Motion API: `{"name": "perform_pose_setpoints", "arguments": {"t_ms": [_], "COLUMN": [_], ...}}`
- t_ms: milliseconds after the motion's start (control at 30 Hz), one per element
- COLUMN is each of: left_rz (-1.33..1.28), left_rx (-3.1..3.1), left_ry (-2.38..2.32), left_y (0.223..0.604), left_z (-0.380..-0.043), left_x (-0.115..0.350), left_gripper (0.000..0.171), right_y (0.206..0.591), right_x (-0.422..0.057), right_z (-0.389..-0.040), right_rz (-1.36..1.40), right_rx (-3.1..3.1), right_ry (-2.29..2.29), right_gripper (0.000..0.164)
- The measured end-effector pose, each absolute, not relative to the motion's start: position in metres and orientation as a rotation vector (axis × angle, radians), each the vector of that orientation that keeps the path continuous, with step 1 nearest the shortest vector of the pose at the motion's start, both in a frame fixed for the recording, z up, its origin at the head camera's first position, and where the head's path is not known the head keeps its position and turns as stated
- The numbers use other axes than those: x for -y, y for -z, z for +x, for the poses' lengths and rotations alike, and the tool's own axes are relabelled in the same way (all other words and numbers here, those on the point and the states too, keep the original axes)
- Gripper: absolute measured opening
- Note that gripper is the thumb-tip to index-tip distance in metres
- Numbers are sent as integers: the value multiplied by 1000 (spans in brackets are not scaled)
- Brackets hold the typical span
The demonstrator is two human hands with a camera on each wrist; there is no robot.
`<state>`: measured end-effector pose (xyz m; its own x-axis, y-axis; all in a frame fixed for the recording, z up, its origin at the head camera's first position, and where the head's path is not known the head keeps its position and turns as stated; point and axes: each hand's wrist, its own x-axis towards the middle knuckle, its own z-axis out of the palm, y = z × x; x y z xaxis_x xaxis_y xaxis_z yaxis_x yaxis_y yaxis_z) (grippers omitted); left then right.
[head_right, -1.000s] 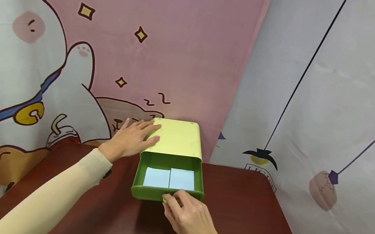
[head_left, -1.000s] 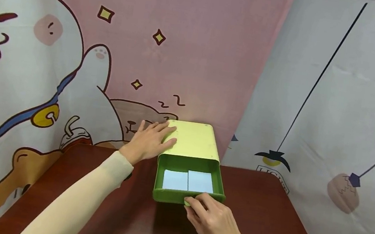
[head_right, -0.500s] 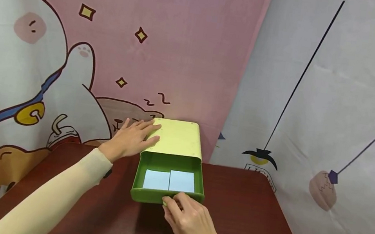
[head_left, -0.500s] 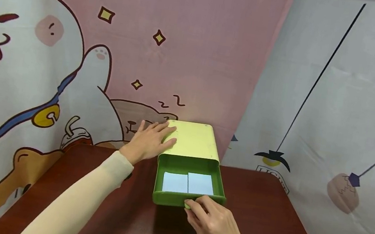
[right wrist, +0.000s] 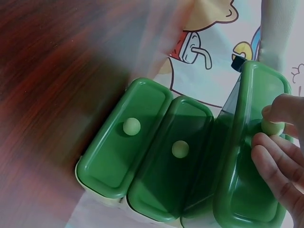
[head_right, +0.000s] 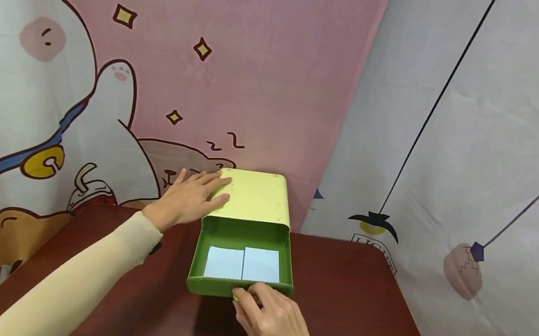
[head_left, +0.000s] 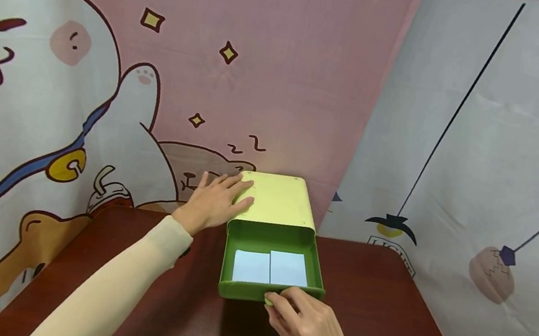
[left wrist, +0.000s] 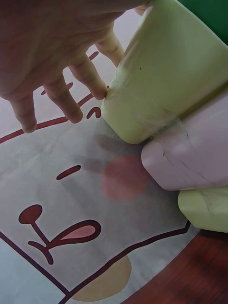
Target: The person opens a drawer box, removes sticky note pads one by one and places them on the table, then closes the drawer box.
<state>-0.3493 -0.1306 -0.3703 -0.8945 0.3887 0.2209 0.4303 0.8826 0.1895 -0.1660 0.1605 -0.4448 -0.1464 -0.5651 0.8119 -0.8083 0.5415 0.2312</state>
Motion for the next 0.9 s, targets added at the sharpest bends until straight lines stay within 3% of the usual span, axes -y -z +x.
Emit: {"name": "perform_pose_setpoints", "arguments": {"t_ms": [900], "left_rz": [-635], "left_rx": [2887], "left_ry": [339], "left_y": [370], "left_z": [-349], "left_x": [132], "left_gripper": [79], "right_y": [451], "right_x": [-161], "right_z": [-159], "right_rz": [1148], "right_rx": [1858], "right_ry": [-325], "right_gripper": [26]}}
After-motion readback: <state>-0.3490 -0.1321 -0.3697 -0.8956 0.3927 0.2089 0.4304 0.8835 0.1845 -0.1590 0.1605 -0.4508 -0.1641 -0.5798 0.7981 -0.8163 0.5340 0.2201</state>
